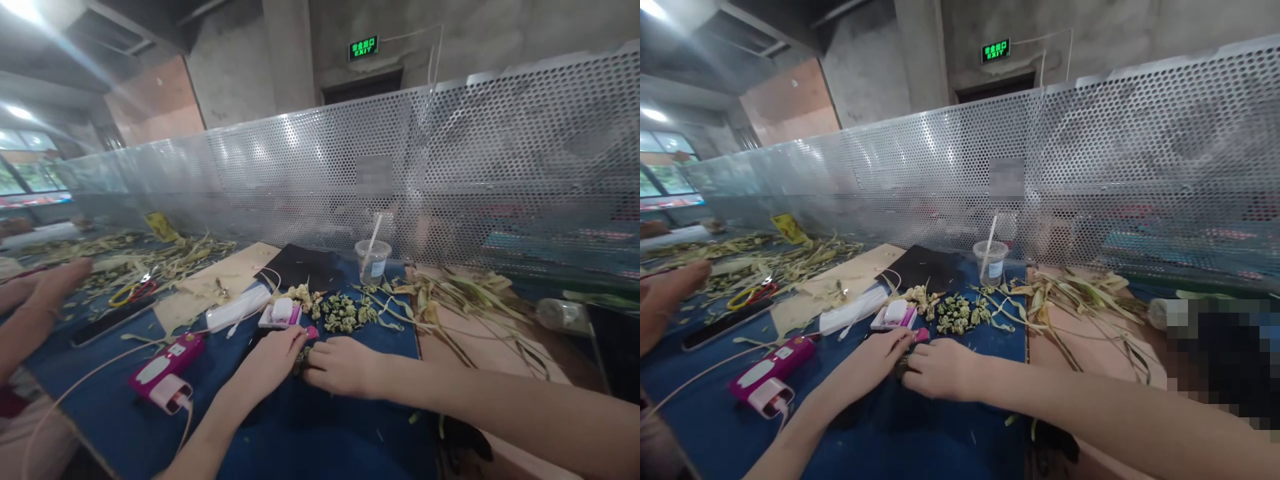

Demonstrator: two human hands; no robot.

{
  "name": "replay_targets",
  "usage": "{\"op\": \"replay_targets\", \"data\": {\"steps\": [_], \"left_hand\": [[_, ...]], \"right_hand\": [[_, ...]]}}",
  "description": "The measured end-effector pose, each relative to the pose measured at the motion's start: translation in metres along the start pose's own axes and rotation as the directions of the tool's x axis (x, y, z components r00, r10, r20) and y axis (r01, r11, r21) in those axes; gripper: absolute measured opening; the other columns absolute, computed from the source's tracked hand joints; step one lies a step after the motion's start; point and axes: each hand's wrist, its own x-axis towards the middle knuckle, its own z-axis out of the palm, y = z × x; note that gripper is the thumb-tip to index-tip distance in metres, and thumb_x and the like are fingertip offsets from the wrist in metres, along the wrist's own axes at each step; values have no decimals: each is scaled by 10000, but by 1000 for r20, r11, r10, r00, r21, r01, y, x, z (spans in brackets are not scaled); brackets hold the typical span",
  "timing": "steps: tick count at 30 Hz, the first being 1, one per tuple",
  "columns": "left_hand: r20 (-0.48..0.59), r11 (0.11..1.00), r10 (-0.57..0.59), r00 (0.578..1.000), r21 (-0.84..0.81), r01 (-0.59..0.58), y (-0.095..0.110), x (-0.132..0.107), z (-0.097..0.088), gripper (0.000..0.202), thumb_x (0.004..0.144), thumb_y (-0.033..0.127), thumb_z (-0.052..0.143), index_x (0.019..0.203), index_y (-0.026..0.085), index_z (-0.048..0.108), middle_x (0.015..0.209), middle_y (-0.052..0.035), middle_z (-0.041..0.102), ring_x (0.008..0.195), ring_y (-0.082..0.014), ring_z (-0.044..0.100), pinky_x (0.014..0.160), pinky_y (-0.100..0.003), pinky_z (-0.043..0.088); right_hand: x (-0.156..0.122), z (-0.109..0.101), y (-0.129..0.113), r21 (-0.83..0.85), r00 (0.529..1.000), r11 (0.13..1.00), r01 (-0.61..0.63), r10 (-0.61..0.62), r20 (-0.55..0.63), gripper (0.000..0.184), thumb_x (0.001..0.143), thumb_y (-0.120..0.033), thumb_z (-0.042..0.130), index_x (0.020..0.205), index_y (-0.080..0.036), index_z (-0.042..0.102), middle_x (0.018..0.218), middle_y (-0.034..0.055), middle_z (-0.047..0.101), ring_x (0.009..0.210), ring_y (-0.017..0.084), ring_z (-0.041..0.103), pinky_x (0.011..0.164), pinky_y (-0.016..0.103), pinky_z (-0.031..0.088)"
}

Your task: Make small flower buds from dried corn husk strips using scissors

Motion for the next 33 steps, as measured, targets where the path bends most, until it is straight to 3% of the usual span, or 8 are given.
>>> {"op": "replay_targets", "data": {"steps": [4, 7, 9, 17, 22, 26, 29, 33], "left_hand": [[-45, 997, -42, 998, 56, 44, 5, -3, 2, 441, 857, 485, 246, 918, 195, 572, 902, -81, 623, 818, -220, 600, 667, -288, 411], [-84, 993, -46, 995, 109, 55, 4, -5, 6, 474, 798, 558, 337, 1042, 212, 550, 1068, -96, 554, 865, -236, 592, 694, -309, 427], [-84, 989, -26, 996, 143, 37, 3, -6, 9, 535, 741, 606, 399, 1115, 245, 523, 1137, -93, 503, 925, -258, 572, 717, -328, 437], [-64, 970, 92, 994, 231, -75, 9, -7, 19, 528, 715, 515, 490, 1156, 226, 516, 1134, -102, 504, 1079, -284, 467, 875, -375, 386], [-90, 955, 143, 986, 273, -114, 7, -5, 22, 404, 757, 382, 455, 1109, 207, 549, 1069, -90, 540, 1034, -255, 480, 872, -357, 384], [-63, 951, 169, 984, 272, -146, 9, -10, 22, 458, 762, 486, 436, 1105, 205, 553, 1121, -98, 525, 1065, -278, 451, 887, -388, 370], [-41, 938, 169, 985, 313, -147, 10, -13, 23, 548, 735, 536, 456, 1161, 197, 520, 1180, -111, 497, 1088, -308, 421, 887, -420, 361], [-43, 918, 171, 984, 370, -143, 7, -14, 22, 418, 799, 385, 399, 1156, 202, 515, 1143, -110, 505, 1057, -287, 429, 859, -410, 370]], "right_hand": [[-9, -10, 8, 172, 985, 970, -171, 174, -3, 260, 832, -146, 432, 1077, -184, 507, 942, 49, 589, 860, 161, 521, 681, 258, 428], [-26, -18, 32, 234, 904, 879, -415, 428, -9, 271, 824, -91, 400, 1037, -177, 543, 922, 65, 582, 891, 173, 525, 751, 287, 431], [-36, -21, 48, 262, 864, 832, -489, 504, 9, 264, 799, -80, 437, 1024, -155, 552, 961, 88, 568, 935, 193, 513, 807, 317, 421], [-31, -19, 66, 222, 846, 821, -526, 479, 235, 320, 690, -229, 641, 977, -111, 561, 932, 109, 561, 903, 235, 510, 785, 322, 405], [-24, -9, 67, 86, 864, 886, -456, 417, 282, 186, 683, -160, 584, 858, -99, 578, 872, 122, 551, 867, 237, 487, 751, 310, 383], [-24, -6, 69, 62, 862, 897, -437, 398, 314, 133, 663, -143, 550, 785, -97, 574, 809, 124, 557, 808, 227, 482, 717, 299, 372], [-28, -9, 74, 183, 847, 850, -493, 421, 323, 158, 636, -179, 572, 784, -123, 562, 750, 77, 555, 749, 200, 485, 618, 258, 363], [-31, -21, 89, 423, 797, 676, -604, 511, 321, 173, 663, -247, 566, 804, -151, 542, 693, -1, 535, 599, 121, 461, 530, 216, 340]]}}
